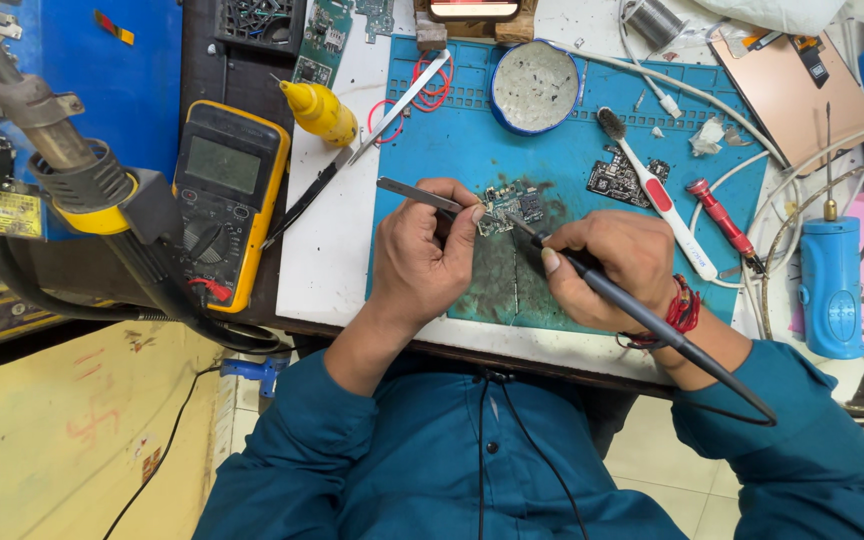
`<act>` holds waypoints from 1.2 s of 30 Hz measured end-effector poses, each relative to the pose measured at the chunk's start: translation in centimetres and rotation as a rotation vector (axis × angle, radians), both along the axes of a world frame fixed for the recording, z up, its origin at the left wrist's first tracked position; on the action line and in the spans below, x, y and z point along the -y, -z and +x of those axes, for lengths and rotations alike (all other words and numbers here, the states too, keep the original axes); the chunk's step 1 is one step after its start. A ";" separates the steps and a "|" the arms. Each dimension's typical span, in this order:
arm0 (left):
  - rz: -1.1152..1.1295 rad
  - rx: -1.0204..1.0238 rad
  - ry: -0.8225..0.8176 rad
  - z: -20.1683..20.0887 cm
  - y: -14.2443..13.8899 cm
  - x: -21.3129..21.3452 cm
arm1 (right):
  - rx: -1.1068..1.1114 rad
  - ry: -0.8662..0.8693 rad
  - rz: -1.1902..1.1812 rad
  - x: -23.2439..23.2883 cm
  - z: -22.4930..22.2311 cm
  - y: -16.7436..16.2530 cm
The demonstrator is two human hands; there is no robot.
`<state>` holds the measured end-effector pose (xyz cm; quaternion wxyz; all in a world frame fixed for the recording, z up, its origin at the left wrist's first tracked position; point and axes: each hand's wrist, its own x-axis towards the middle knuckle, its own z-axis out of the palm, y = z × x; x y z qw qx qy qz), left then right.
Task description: The person uses a soldering iron and tweezers to apply solder to a small circuit board. They hold the board with tweezers in the left hand and apply the soldering iron with the right hand, working on specific points on the board throughout the clip.
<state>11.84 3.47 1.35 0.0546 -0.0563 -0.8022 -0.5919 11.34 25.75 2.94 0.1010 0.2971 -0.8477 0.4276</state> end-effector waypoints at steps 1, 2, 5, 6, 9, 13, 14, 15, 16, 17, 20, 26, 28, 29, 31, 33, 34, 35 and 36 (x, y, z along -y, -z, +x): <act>-0.001 -0.001 -0.001 0.1 0.0 0.0 | 0.002 0.008 0.002 0.0 0.1 0.0; -0.002 0.007 0.000 0.1 0.0 0.0 | 0.003 0.002 0.003 0.0 0.1 0.0; -0.004 0.017 0.001 0.1 0.0 0.0 | 0.006 -0.005 0.005 0.0 0.1 0.0; -0.004 0.011 0.001 0.1 0.0 0.0 | 0.008 0.000 0.005 0.0 0.1 0.0; 0.000 0.009 -0.001 0.1 -0.1 0.0 | 0.010 0.002 0.004 0.0 0.1 -0.1; -0.004 0.000 0.003 0.0 -0.1 0.0 | 0.000 -0.011 0.008 0.0 0.0 -0.1; -0.003 0.001 0.004 0.0 -0.1 0.0 | 0.001 -0.005 0.008 0.0 0.0 -0.1; -0.002 0.002 0.005 0.0 -0.1 0.0 | 0.003 0.000 0.008 0.0 0.1 -0.1; 0.000 0.004 0.006 0.0 0.0 0.0 | 0.004 0.006 0.009 -0.1 0.1 -0.1; -0.002 0.008 0.005 0.0 0.0 0.0 | -0.003 -0.001 0.006 0.0 0.1 -0.1; -0.009 0.011 0.002 0.1 0.1 0.1 | -0.014 -0.011 -0.001 0.1 0.1 0.1; 0.001 -0.005 0.005 0.1 0.1 0.1 | -0.014 -0.018 -0.007 0.0 0.1 0.2; -0.005 0.006 0.002 0.1 0.1 0.1 | -0.012 -0.025 -0.013 0.0 0.0 0.2; -0.003 0.001 0.004 0.1 0.1 0.1 | -0.009 -0.020 -0.012 0.0 0.0 0.2; 0.003 -0.007 0.007 0.1 0.1 0.1 | -0.002 -0.009 -0.008 0.0 0.1 0.1; 0.000 0.009 0.005 0.1 0.0 0.1 | -0.006 -0.013 -0.008 0.0 0.1 0.1; -0.002 0.017 0.004 0.1 0.0 0.1 | -0.008 -0.014 -0.007 0.0 0.1 0.1; 0.000 0.015 0.006 0.1 0.0 0.1 | -0.005 -0.005 -0.004 0.0 0.1 0.1; 0.001 0.012 0.008 0.1 0.0 0.1 | -0.002 0.005 0.000 0.0 0.2 0.1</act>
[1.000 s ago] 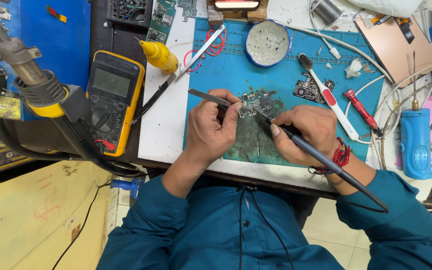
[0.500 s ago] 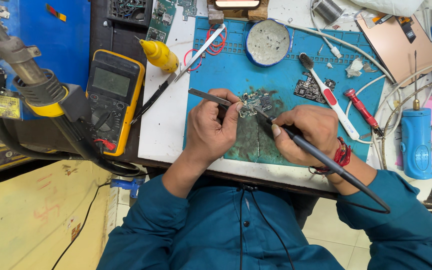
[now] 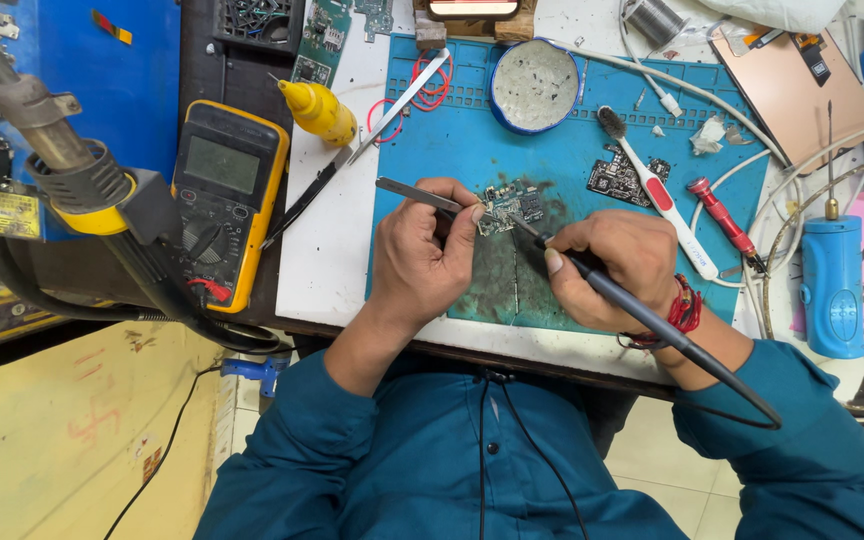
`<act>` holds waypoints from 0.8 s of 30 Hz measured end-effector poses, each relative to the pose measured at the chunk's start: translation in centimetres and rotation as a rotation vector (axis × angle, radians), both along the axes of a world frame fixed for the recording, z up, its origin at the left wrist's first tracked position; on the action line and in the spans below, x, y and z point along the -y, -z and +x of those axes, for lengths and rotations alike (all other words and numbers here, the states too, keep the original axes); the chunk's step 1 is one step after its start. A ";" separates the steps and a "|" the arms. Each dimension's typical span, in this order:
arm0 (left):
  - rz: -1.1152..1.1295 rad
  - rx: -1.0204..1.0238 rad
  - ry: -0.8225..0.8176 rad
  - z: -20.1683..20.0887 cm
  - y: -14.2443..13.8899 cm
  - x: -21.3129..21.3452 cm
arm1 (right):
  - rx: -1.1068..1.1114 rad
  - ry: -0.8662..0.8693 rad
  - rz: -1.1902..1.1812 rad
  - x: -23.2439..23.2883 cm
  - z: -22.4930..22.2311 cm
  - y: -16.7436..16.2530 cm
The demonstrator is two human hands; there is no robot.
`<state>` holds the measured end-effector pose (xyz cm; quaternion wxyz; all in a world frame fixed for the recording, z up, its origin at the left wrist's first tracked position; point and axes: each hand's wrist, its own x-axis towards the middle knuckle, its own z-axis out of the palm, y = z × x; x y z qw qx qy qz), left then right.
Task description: The person uses a soldering iron and tweezers to apply solder to a small circuit board. They hold the board with tweezers in the left hand and apply the soldering iron with the right hand, working on specific points on the board throughout the clip.
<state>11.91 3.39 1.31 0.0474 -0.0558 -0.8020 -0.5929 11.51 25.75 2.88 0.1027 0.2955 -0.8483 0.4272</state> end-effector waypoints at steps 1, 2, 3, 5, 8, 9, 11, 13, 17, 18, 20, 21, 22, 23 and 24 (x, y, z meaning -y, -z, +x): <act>0.001 -0.003 0.001 0.0 0.0 0.0 | 0.003 0.009 0.003 0.0 0.0 0.0; 0.000 -0.006 0.000 0.0 0.0 0.0 | 0.002 0.004 0.002 0.0 0.0 0.0; -0.001 -0.009 -0.002 0.0 0.0 0.0 | 0.001 -0.001 0.002 0.1 0.0 0.0; 0.000 -0.012 -0.003 0.0 0.0 -0.1 | 0.004 -0.001 0.001 0.0 0.0 0.0; 0.002 -0.012 -0.007 0.0 0.0 0.0 | 0.009 0.002 0.004 0.0 0.0 0.0; 0.003 -0.014 -0.008 0.0 0.0 0.0 | 0.005 -0.002 0.009 0.0 0.0 0.0; 0.000 -0.011 -0.010 0.0 0.0 0.0 | 0.005 0.002 0.014 0.0 0.0 0.0; -0.009 0.000 -0.013 0.0 0.0 0.0 | 0.014 0.016 0.012 0.0 0.0 0.0; -0.011 -0.001 -0.014 0.0 0.0 0.0 | 0.003 -0.008 0.003 0.0 -0.1 0.1; -0.010 -0.004 -0.014 0.0 0.0 0.0 | 0.001 -0.008 0.004 0.0 -0.1 0.1; -0.011 -0.009 -0.014 0.0 0.0 0.0 | 0.001 -0.003 0.003 0.0 -0.1 0.1; -0.013 -0.012 -0.014 0.0 0.0 -0.1 | 0.003 0.001 0.003 0.0 0.0 0.1; -0.016 -0.015 -0.014 -0.1 0.0 -0.1 | 0.005 0.005 0.003 0.0 0.0 0.1; -0.012 -0.008 -0.013 0.0 0.0 -0.1 | 0.009 0.009 0.006 0.0 0.0 0.0; -0.009 -0.003 -0.011 0.0 0.0 -0.1 | 0.012 0.012 0.010 0.1 0.0 0.0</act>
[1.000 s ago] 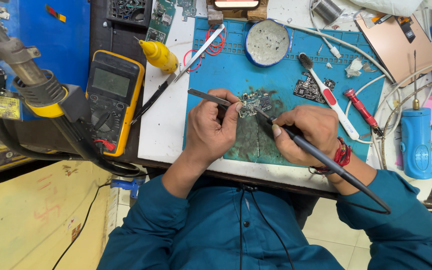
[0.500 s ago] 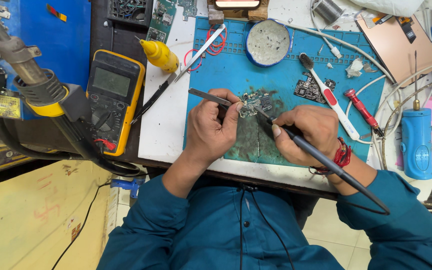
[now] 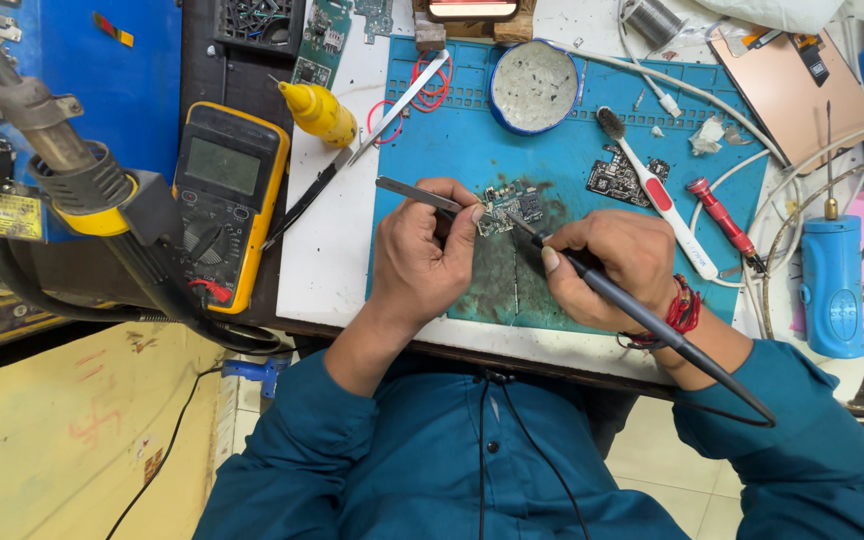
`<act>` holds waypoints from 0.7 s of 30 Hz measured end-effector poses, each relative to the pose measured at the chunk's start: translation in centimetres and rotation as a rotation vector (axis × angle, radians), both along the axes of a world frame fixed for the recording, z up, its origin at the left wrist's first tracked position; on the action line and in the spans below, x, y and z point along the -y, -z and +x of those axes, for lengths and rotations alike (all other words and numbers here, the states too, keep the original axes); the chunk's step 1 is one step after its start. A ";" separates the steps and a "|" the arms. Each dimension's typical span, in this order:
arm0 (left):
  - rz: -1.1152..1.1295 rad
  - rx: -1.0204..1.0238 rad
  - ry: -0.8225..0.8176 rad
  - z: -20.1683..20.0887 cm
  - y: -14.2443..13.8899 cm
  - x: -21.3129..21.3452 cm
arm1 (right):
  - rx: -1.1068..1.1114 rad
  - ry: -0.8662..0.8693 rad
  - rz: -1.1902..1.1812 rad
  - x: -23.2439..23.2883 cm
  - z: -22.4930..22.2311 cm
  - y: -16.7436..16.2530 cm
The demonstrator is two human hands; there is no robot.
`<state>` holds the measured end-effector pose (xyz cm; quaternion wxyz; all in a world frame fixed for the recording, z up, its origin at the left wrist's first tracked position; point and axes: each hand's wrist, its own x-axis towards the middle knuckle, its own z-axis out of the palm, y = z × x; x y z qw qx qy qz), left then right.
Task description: The person uses a soldering iron and tweezers to apply solder to a small circuit board. They hold the board with tweezers in the left hand and apply the soldering iron with the right hand, working on specific points on the board throughout the clip.
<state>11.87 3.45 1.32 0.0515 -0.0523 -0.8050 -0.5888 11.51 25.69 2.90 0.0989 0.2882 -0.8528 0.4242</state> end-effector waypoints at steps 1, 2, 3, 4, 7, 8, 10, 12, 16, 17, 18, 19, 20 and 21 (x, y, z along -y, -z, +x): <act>0.003 0.006 0.001 0.0 0.0 0.0 | 0.003 0.003 0.003 0.0 0.0 0.0; 0.006 0.004 0.003 0.0 0.0 0.0 | 0.003 0.005 0.000 0.1 0.0 -0.1; 0.009 0.002 0.005 0.0 0.0 0.0 | 0.003 0.006 -0.004 0.1 0.0 -0.1; 0.013 0.000 0.008 0.0 0.0 0.0 | 0.003 0.008 -0.007 0.1 0.0 -0.2; 0.016 -0.020 0.005 0.0 0.0 0.0 | 0.008 0.012 0.008 0.1 0.0 -0.1; 0.009 -0.020 0.003 0.0 0.0 0.0 | 0.004 0.006 0.005 0.1 0.0 -0.1; -0.004 -0.019 0.000 0.0 0.0 0.0 | -0.005 -0.005 0.001 -0.1 0.0 0.1; 0.001 -0.006 0.002 0.1 0.0 0.0 | -0.002 0.008 0.003 -0.2 0.2 0.2; 0.021 0.033 -0.004 0.1 0.1 0.2 | -0.023 0.034 -0.064 -0.3 -0.2 0.3; 0.040 -0.003 -0.009 0.2 0.1 0.2 | -0.029 0.027 -0.059 -0.2 -0.2 0.3; 0.060 -0.039 -0.013 0.2 0.3 0.2 | -0.033 0.021 -0.054 0.0 -0.2 0.2; 0.081 -0.075 -0.014 0.2 0.4 0.1 | -0.039 0.016 -0.049 0.1 -0.2 0.1; 0.101 -0.073 -0.022 0.1 0.5 0.0 | -0.037 0.028 -0.018 0.3 -0.2 0.0; 0.120 -0.071 -0.031 0.1 0.7 0.0 | -0.034 0.038 0.012 0.5 -0.2 -0.1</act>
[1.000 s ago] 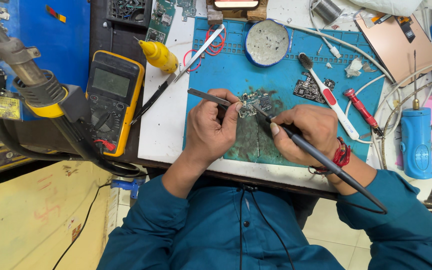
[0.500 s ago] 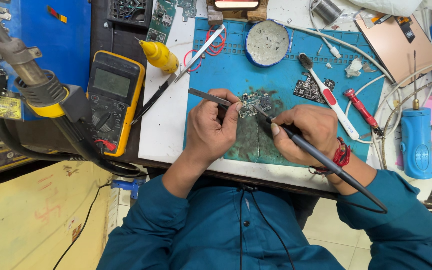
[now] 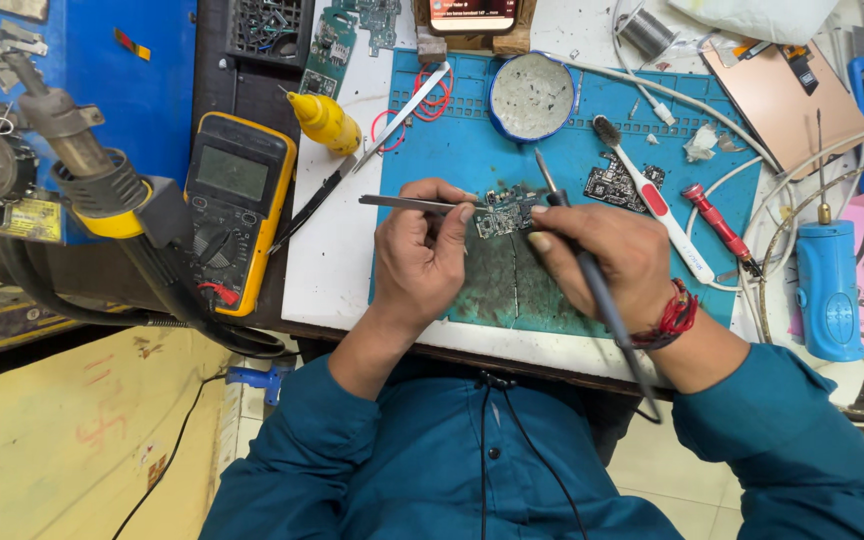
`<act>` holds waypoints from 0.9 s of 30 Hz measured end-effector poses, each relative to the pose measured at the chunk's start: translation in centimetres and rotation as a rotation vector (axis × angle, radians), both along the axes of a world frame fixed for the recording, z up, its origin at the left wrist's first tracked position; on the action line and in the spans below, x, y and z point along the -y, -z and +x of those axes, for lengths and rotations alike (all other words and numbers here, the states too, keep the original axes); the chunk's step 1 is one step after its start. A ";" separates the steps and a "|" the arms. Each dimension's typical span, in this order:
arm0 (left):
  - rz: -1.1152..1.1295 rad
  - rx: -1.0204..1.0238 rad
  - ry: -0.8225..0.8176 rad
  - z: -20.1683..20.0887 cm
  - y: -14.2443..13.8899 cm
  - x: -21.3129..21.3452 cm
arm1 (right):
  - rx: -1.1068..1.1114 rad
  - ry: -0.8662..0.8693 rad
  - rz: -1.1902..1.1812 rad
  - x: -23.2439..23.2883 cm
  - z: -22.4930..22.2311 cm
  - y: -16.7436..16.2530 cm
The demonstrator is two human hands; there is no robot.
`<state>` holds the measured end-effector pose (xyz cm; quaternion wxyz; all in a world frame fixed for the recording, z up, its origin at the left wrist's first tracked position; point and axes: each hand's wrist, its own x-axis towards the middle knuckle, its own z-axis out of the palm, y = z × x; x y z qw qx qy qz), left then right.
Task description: The person uses a soldering iron and tweezers to apply solder to a small circuit board. They hold the board with tweezers in the left hand and apply the soldering iron with the right hand, working on specific points on the board throughout the clip.
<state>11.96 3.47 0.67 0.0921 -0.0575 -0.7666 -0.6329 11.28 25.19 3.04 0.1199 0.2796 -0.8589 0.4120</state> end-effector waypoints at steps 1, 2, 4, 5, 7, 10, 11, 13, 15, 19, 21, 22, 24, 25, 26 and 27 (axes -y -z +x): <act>0.019 0.003 -0.010 0.0 0.1 0.0 | 0.004 0.009 0.029 0.2 0.0 -0.2; 0.008 0.018 -0.019 0.1 0.2 -0.1 | 0.002 0.000 0.039 0.3 0.0 -0.4; -0.014 0.041 -0.041 -0.1 0.3 -0.1 | -0.007 -0.019 0.060 0.5 0.0 -0.9; -0.009 0.037 -0.048 -0.2 0.3 -0.1 | -0.025 -0.022 0.085 0.6 -0.1 -1.0; 0.002 0.037 -0.057 -0.1 0.2 -0.2 | -0.055 -0.026 0.136 0.9 -0.1 -1.3; -0.088 0.017 -0.069 -0.2 0.0 -0.2 | -0.046 0.020 0.164 1.0 0.0 -1.6; -0.093 0.009 -0.059 -0.3 -0.1 -0.2 | -0.051 0.020 0.163 1.0 0.0 -1.6; -0.103 -0.002 -0.039 -0.2 -0.3 -0.1 | -0.058 0.022 0.161 1.0 0.0 -1.7; -0.104 0.026 -0.003 -0.1 -0.6 0.0 | -0.030 0.029 0.170 1.0 0.0 -1.6; -0.119 0.057 0.042 0.0 -0.9 0.2 | -0.015 0.030 0.172 0.7 0.1 -1.2; -0.090 0.066 0.053 0.0 -0.9 0.2 | -0.016 0.034 0.130 0.5 0.2 -0.8; -0.076 0.070 0.057 0.0 -0.9 0.2 | -0.018 0.034 0.109 0.4 0.3 -0.6; -0.053 0.065 0.056 0.1 -0.8 0.2 | 0.057 0.060 0.030 0.2 0.3 -0.2; -0.041 0.062 0.056 0.1 -0.7 0.2 | 0.094 0.072 -0.009 0.1 0.2 -0.1; -0.028 0.068 0.047 0.1 -0.6 0.2 | 0.072 0.085 0.037 0.2 0.2 -0.1; -0.014 0.074 0.037 0.2 -0.4 0.3 | 0.050 0.098 0.082 0.3 0.2 -0.1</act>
